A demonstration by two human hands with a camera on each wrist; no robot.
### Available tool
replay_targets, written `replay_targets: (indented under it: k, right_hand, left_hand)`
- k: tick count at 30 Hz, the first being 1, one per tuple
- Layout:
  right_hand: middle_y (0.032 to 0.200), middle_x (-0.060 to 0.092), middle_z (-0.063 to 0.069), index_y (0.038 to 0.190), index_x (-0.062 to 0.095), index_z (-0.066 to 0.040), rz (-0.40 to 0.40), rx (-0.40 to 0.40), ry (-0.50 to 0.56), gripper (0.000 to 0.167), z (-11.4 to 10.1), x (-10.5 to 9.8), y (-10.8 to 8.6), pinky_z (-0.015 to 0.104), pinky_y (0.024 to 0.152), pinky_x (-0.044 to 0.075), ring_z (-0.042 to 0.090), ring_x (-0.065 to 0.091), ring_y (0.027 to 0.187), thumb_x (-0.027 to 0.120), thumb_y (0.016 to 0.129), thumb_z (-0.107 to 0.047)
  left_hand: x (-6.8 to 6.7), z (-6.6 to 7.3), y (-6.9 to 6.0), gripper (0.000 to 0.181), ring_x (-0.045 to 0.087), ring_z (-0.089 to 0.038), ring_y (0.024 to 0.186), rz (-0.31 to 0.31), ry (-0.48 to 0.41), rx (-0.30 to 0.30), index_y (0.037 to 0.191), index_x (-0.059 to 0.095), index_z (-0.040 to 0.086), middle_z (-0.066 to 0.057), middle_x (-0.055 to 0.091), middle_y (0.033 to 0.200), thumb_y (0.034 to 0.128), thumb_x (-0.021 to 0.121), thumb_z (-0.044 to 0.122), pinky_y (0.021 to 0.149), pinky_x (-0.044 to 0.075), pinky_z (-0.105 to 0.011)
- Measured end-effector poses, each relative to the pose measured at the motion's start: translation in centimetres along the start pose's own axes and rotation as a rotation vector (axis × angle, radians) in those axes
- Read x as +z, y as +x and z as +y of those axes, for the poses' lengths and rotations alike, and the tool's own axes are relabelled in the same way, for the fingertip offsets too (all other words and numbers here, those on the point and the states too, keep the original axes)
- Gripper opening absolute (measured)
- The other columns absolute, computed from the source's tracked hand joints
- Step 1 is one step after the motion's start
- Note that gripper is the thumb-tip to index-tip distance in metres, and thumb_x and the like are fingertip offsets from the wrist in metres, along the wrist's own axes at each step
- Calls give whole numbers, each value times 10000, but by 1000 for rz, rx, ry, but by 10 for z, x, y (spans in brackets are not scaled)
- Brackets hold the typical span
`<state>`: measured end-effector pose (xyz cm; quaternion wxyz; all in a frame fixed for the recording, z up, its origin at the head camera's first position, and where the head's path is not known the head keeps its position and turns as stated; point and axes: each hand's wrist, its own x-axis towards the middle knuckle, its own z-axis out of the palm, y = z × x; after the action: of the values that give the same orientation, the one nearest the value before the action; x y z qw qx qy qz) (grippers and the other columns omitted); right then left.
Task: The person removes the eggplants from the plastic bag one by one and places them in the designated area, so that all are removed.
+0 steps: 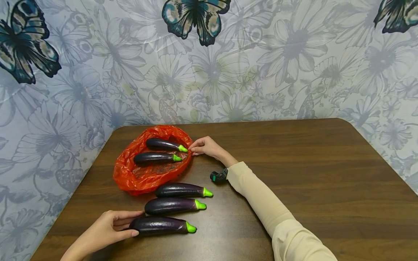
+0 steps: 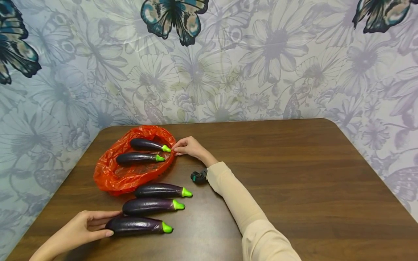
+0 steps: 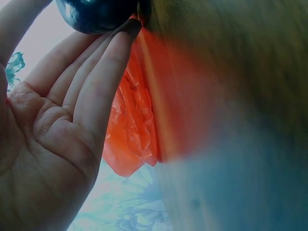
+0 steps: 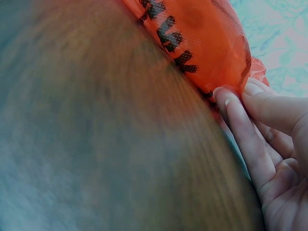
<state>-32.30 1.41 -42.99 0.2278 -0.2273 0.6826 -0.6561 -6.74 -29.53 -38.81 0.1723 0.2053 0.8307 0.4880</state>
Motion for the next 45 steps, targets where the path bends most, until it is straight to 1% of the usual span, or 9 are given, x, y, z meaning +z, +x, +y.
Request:
replay_targets:
  k: [10,15,19,23,27,33,38,42,45]
  right_hand:
    - [924,678,166,1020,645,147,-4,0,6,165,-2,0,0,316,727,535,158,650,759,575,893,69]
    - [916,677,165,1021,640,155,-5,0,13,165,-2,0,0,310,723,535,153,648,754,577,888,79]
    - [920,677,167,1020,641,153,-8,1,16,165,-3,0,0,308,722,536,154,649,753,577,889,77]
    - [928,676,174,1020,640,154,-6,2,17,165,-3,-1,1,313,726,535,155,650,754,576,890,76]
    - [924,677,174,1020,640,155,-1,1,15,165,-3,-2,0,318,729,535,154,650,752,575,890,76]
    - [915,678,168,1018,642,152,2,0,11,164,-1,-1,0,313,723,536,150,648,746,580,887,76]
    - [923,678,170,1019,647,145,-4,-6,15,166,2,-1,0,312,723,536,162,651,759,581,886,70]
    - [911,679,168,1013,648,146,2,-10,12,163,1,-1,0,310,722,536,155,649,750,586,883,71]
    - [915,679,167,1014,649,144,1,-13,6,163,1,-2,0,310,724,535,153,649,750,588,884,67]
  left_hand:
    - [0,3,0,483,573,-59,1011,-12,18,-2,1195,545,-156,-320,552,1152,844,708,133,758,508,-242]
    - [-4,4,-1,458,565,-64,1035,-1,18,27,1192,541,-165,-312,556,1151,845,701,88,766,508,-243]
    - [-15,14,-4,453,565,-89,1055,24,25,41,1222,535,-140,-240,569,1191,846,692,58,761,516,-273]
    - [-33,30,1,449,593,-130,1033,117,98,69,1230,555,-100,-126,601,1199,830,703,42,725,530,-293]
    - [-59,35,19,425,606,-160,1022,237,118,88,1233,557,-92,-84,612,1195,838,683,2,733,525,-283]
    - [-99,12,60,450,580,-78,1053,339,71,88,1285,512,-82,28,608,1200,868,655,9,777,499,-229]
    - [-112,-5,88,510,540,-163,1135,312,33,68,1341,457,-65,-115,543,1291,883,651,52,803,485,-216]
    - [-113,-13,105,546,470,-325,1194,262,83,34,1339,459,-65,-267,459,1320,873,680,115,849,459,-230]
    - [-112,-20,115,573,425,-389,1214,220,145,5,1335,458,-72,-273,462,1313,862,698,146,921,418,-328]
